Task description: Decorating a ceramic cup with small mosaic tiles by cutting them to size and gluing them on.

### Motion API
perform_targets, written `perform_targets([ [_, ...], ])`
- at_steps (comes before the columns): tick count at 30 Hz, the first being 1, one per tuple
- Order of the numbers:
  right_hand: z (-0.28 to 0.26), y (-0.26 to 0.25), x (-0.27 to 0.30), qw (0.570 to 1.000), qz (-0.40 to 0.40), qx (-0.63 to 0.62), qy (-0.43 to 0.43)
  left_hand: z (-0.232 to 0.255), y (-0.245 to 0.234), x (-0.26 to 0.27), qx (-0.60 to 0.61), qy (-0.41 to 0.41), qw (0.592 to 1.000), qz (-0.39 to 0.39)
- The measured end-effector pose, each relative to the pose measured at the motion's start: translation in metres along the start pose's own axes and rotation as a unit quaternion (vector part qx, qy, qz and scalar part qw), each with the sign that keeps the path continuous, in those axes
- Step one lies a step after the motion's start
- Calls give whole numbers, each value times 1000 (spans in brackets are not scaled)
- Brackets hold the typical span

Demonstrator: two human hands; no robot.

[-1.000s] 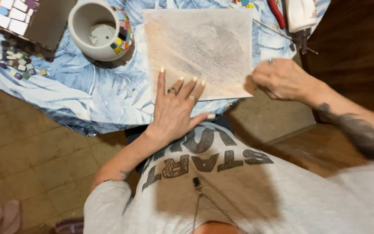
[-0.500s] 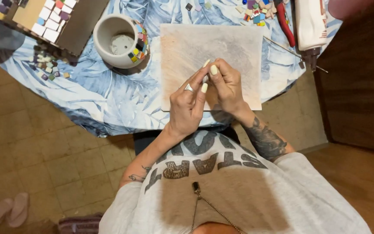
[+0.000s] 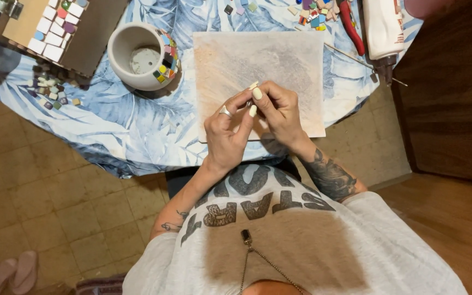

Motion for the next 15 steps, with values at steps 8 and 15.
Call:
perform_targets([
  [8, 13, 4, 5, 995, 23, -75, 58, -17, -8, 2, 48, -74, 995, 38],
  [15, 2, 6, 6, 995, 5, -88, 40, -14, -8, -3, 121, -72, 988, 65],
])
Point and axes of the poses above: each hand's wrist, its own x-axis away from the middle knuckle, its own y-axis out of the palm, z = x × y, the point moved 9 cm from there along -x, towards the middle knuckle, and after that the axes turned 13 degrees about y, right-handed, at the moved point
